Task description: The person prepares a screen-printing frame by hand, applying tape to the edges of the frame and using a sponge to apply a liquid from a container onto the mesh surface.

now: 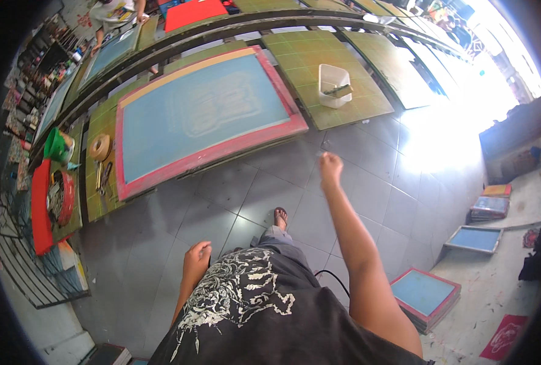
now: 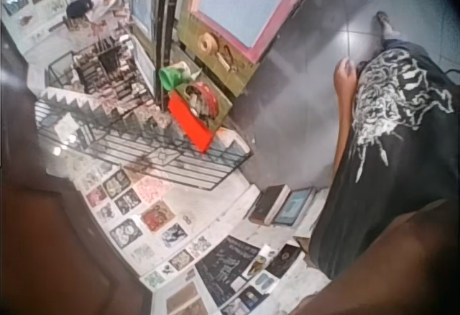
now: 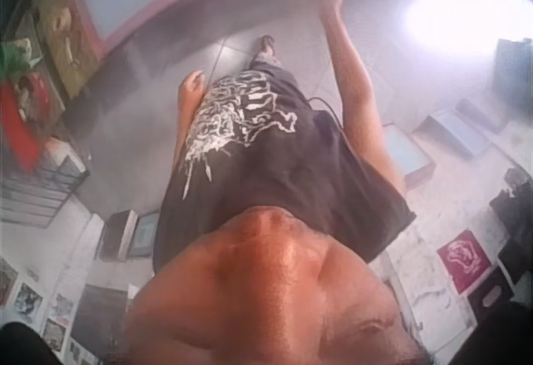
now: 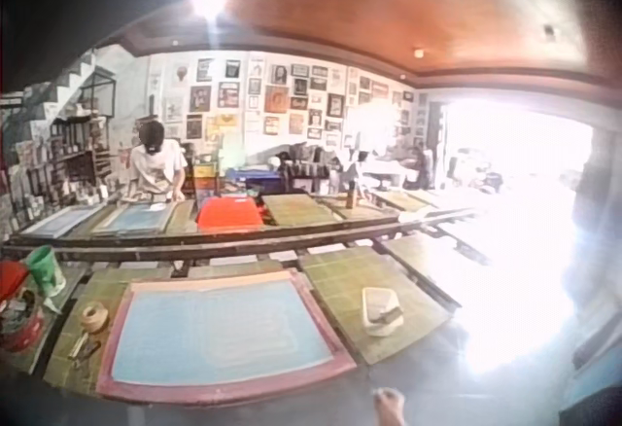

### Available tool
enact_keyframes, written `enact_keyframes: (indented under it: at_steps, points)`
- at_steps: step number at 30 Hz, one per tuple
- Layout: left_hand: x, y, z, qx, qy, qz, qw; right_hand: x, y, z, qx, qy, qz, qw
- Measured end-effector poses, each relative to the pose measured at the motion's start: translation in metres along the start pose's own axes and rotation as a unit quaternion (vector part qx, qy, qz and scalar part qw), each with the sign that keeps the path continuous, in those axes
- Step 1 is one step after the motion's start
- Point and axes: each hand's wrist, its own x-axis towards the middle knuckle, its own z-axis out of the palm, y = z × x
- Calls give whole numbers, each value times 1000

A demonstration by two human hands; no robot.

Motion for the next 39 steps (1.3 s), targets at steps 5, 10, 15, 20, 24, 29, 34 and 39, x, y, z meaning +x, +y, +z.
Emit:
enact_keyframes:
  at_steps: [5, 10, 15, 20, 24, 29, 34, 39]
  points:
    - [7, -38, 16, 24, -1, -97, 995, 132, -58, -52, -310, 171, -127, 927]
    - [3, -83, 33, 29, 3, -193, 981, 186, -54, -69, -385, 209, -33, 898]
    - [-31, -169, 68, -46, 32, -235, 970, 217, -10, -55, -181, 210, -12, 961]
    - [-61, -249, 111, -68, 33, -258, 963, 220, -7, -36, 275, 194, 65, 939]
    - [-64, -264, 121, -110, 31, -270, 956, 209, -17, -39, 349, 210, 106, 907]
    - [-32, -243, 112, -157, 12, -280, 947, 204, -34, -50, -71, 274, -20, 959]
    - [6, -182, 79, -225, -18, -304, 926, 210, -69, -66, -101, 213, -143, 961]
    - [17, -154, 72, -221, 4, -327, 919, 229, -83, -68, 24, 157, -43, 986]
